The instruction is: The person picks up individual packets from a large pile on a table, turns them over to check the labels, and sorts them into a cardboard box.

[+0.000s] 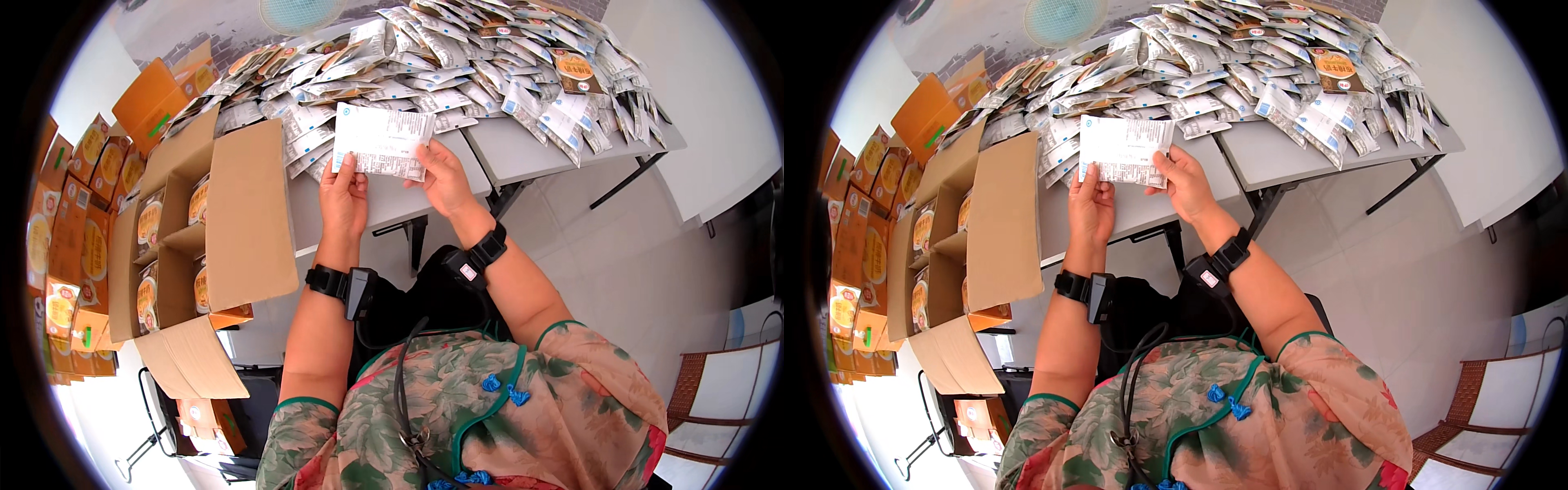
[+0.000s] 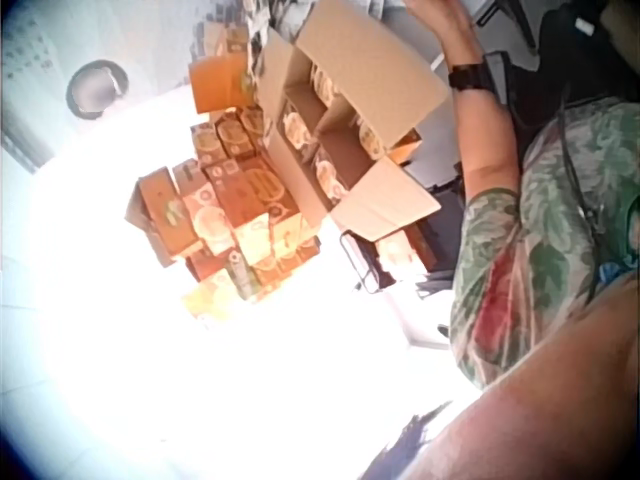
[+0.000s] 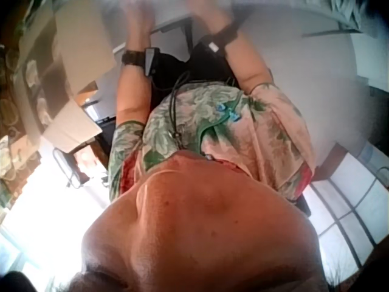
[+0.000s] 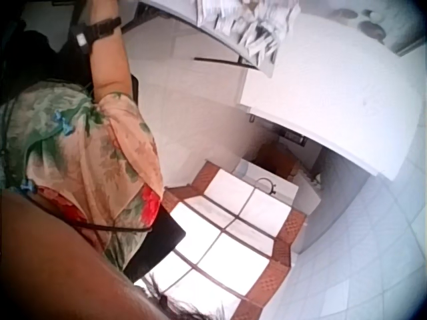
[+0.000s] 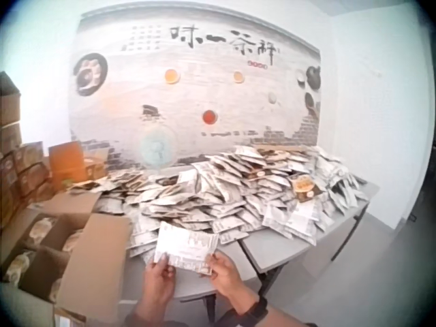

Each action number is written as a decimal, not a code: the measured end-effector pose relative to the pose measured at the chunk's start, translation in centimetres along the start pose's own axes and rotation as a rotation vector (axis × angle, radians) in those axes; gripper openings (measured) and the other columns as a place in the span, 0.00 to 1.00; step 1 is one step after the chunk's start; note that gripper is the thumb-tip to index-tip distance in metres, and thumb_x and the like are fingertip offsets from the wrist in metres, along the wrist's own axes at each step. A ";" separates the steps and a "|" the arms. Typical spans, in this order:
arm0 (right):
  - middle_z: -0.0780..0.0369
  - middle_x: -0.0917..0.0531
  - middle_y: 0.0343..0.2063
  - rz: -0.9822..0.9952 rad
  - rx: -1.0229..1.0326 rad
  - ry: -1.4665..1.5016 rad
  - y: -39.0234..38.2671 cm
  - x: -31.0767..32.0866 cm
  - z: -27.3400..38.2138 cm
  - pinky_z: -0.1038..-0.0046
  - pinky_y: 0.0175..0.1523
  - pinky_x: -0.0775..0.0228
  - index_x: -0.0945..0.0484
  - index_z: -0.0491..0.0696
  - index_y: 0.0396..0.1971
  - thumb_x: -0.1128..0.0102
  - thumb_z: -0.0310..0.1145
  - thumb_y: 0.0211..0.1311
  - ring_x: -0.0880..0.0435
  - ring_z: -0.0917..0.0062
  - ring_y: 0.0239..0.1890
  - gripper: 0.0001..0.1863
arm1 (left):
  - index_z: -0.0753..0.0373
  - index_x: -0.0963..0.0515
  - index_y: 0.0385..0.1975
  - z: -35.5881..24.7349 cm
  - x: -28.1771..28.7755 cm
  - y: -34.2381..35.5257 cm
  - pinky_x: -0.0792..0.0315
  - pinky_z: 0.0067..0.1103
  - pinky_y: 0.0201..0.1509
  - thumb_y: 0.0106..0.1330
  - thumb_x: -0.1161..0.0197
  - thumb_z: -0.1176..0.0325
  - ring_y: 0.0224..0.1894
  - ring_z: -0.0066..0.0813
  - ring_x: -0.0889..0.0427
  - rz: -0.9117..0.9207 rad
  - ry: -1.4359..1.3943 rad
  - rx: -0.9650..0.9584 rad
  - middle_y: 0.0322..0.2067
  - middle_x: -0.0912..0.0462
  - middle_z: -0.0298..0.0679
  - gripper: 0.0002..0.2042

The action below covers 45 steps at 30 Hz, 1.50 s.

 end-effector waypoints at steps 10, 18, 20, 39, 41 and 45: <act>0.65 0.22 0.43 -0.047 -0.014 -0.022 0.1 -0.3 0.1 0.76 0.34 0.24 0.32 0.47 0.49 0.49 0.37 0.64 0.22 0.81 0.40 0.16 | 0.62 0.26 0.37 0.1 -0.1 0.1 0.34 0.14 0.29 0.61 0.40 0.71 0.25 0.16 0.30 0.028 0.030 0.005 0.27 0.23 0.30 0.07; 0.66 0.22 0.40 -0.100 -0.005 0.044 0.2 -0.1 -0.6 0.79 0.29 0.28 0.31 0.48 0.48 0.48 0.37 0.63 0.21 0.82 0.35 0.16 | 0.60 0.26 0.41 0.4 0.2 -0.3 0.31 0.17 0.34 0.60 0.40 0.69 0.34 0.18 0.24 0.197 0.184 0.011 0.35 0.21 0.31 0.10; 0.66 0.21 0.38 -0.112 0.009 0.056 0.1 0.3 -0.6 0.80 0.27 0.29 0.31 0.48 0.48 0.48 0.37 0.63 0.21 0.83 0.33 0.16 | 0.60 0.27 0.43 0.5 0.6 -0.3 0.29 0.19 0.36 0.62 0.41 0.66 0.37 0.19 0.24 0.205 0.154 0.001 0.37 0.21 0.31 0.11; 0.59 0.25 0.49 0.289 -0.020 0.216 -0.4 2.2 -1.3 0.66 0.50 0.28 0.32 0.46 0.50 0.45 0.44 0.60 0.23 0.69 0.48 0.23 | 0.74 0.48 0.59 0.5 -1.6 -6.4 0.22 0.30 0.48 0.67 0.53 0.67 0.49 0.54 0.26 0.412 -0.709 0.843 0.51 0.36 0.66 0.25; 0.58 0.26 0.49 0.373 -0.027 0.272 -0.5 1.7 -1.2 0.65 0.51 0.28 0.32 0.46 0.50 0.45 0.46 0.60 0.24 0.67 0.48 0.24 | 0.72 0.46 0.59 0.3 -1.6 -7.0 0.23 0.28 0.49 0.65 0.48 0.70 0.49 0.44 0.24 0.397 -0.612 0.801 0.49 0.30 0.56 0.25; 0.54 0.29 0.51 0.265 -0.041 0.281 0.0 0.1 -0.1 0.65 0.53 0.31 0.33 0.44 0.52 0.56 0.50 0.64 0.27 0.67 0.51 0.26 | 0.68 0.44 0.59 -0.6 -2.2 -8.8 0.27 0.24 0.53 0.65 0.47 0.70 0.49 0.28 0.24 0.362 -0.276 0.641 0.49 0.27 0.42 0.24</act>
Point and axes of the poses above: each hand's wrist, its own y-axis towards the middle knuckle, its own x-axis out of the back of the hand, z = x × y, the point moved 3 cm from there along y, towards the middle knuckle
